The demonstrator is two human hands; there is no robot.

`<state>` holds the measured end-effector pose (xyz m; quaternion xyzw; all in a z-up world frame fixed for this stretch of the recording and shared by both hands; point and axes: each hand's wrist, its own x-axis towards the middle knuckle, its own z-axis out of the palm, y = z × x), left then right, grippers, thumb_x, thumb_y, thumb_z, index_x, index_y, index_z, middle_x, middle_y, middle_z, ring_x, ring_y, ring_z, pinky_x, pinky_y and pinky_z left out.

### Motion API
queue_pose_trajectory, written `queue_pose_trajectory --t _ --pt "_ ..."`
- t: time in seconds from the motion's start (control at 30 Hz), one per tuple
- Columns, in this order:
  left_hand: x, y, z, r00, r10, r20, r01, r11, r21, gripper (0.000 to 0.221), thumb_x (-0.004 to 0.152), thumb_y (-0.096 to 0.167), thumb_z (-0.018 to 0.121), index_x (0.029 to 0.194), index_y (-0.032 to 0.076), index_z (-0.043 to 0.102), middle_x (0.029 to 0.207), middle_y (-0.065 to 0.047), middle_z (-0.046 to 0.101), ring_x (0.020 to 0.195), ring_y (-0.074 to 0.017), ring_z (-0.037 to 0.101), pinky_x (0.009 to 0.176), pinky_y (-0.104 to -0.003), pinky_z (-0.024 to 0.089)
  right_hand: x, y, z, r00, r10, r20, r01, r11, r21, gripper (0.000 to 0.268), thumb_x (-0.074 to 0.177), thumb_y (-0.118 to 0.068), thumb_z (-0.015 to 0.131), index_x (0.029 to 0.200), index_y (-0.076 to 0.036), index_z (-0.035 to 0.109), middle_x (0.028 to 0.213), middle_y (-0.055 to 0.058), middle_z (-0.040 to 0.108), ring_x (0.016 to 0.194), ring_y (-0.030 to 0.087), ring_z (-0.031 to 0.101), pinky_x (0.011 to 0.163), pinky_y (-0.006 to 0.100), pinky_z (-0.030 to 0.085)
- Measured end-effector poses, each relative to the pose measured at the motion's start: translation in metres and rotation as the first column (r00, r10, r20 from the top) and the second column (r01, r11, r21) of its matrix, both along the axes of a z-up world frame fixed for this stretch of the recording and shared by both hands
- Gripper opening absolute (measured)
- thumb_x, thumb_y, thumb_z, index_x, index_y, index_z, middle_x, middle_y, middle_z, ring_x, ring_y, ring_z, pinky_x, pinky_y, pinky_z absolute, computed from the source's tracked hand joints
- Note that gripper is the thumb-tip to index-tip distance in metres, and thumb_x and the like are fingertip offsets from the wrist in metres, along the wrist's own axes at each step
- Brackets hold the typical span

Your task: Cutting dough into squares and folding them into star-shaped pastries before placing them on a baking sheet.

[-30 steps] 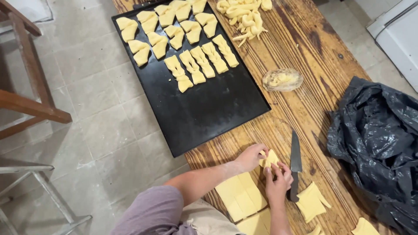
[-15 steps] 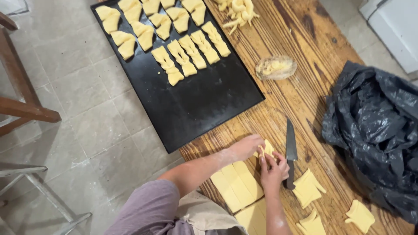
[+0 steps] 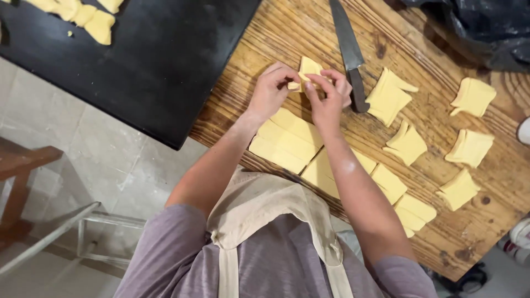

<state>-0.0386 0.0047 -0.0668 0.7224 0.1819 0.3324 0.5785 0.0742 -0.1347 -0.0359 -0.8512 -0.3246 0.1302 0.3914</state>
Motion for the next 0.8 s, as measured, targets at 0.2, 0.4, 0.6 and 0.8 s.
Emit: queue_pose_trajectory --t 0.2,0.4,0.6,0.8 --pt "0.005 0.012 0.021 0.988 -0.143 -0.065 0.151 0.979 0.138 0.022 0.087 -0.001 0.077 0.102 0.015 0.078 0.097 -0.003 0.070 0.092 -0.0218 0.071 0.086 -0.034 0.058 0.000 0.000 0.040 0.962 0.253 0.102 -0.240 0.962 -0.128 0.025 0.099 -0.045 0.071 0.112 -0.024 0.074 0.134 -0.002 0.048 0.133 0.028 0.030 0.106 0.050 0.020" --pt "0.017 0.019 0.077 0.789 -0.252 -0.561 0.213 0.968 -0.134 0.039 0.088 0.035 0.081 0.115 0.013 0.062 0.081 -0.004 0.069 0.070 -0.0158 0.065 0.068 -0.032 0.054 -0.005 -0.017 0.042 0.854 0.229 0.467 -0.180 0.973 -0.146 0.038 0.087 -0.014 0.088 0.119 -0.024 0.071 0.135 0.005 0.051 0.126 0.032 0.043 0.099 0.046 0.031" --pt "0.024 0.020 0.053 0.921 -0.127 -0.367 0.250 0.916 0.312 0.026 0.106 0.011 0.051 0.125 0.001 0.065 0.117 -0.011 0.065 0.111 -0.0275 0.052 0.098 -0.040 0.045 -0.003 -0.013 0.042 0.893 0.141 0.428 -0.128 0.990 -0.057 0.046 0.088 0.004 0.059 0.120 -0.024 0.074 0.131 0.001 0.055 0.120 0.030 0.041 0.097 0.045 0.030" --pt "0.015 0.021 0.084 0.781 -0.365 -0.506 0.416 0.909 -0.014 0.018 0.095 0.020 0.068 0.106 0.007 0.062 0.101 -0.007 0.063 0.091 -0.0188 0.054 0.077 -0.031 0.048 -0.022 -0.009 0.046 0.956 0.046 0.289 -0.027 0.997 -0.068 0.024 0.102 -0.039 0.065 0.107 -0.020 0.079 0.123 -0.003 0.058 0.117 0.027 0.043 0.093 0.045 0.031"
